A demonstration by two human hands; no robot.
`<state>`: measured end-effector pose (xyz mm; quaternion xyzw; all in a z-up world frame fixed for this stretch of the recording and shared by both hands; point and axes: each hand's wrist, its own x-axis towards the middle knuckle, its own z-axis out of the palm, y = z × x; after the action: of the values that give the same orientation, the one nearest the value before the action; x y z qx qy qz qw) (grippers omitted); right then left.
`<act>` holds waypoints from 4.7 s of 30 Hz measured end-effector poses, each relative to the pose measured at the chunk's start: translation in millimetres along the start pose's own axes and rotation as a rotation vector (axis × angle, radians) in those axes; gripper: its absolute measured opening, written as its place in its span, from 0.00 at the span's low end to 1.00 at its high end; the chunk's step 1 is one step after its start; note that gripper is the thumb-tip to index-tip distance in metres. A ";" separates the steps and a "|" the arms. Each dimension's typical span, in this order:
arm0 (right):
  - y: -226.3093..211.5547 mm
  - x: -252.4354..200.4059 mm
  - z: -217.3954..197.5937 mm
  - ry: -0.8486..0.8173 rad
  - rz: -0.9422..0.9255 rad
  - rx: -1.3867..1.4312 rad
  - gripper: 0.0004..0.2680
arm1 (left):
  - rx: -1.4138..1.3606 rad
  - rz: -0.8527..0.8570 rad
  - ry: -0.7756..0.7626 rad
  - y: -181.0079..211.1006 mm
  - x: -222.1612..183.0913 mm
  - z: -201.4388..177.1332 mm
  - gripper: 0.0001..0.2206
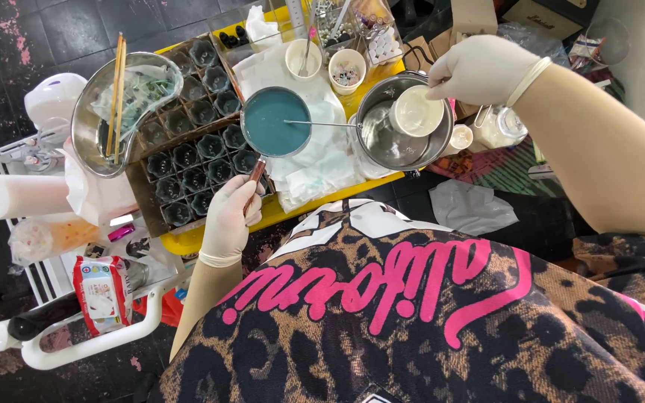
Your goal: Stirring and preparing colored wax in a melting pot at a candle studio workstation.
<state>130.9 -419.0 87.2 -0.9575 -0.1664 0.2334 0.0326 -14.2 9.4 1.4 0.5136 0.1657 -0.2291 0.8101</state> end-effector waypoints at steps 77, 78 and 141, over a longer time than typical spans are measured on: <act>-120.7 282.9 66.7 -0.055 -0.227 -0.182 0.13 | -0.045 -0.059 0.102 -38.7 -30.2 3.6 0.07; -117.6 274.7 60.8 -0.046 -0.250 -0.141 0.12 | -0.034 -0.047 0.098 -38.7 -29.1 3.8 0.07; -52.0 -80.5 71.0 0.666 -0.039 1.210 0.04 | 0.505 0.061 -0.307 -64.7 72.4 118.3 0.09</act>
<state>15.4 -398.0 66.4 -0.7883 -0.0052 -0.0220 0.6149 15.5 -136.4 -34.6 0.6630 -0.0364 -0.3138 0.6787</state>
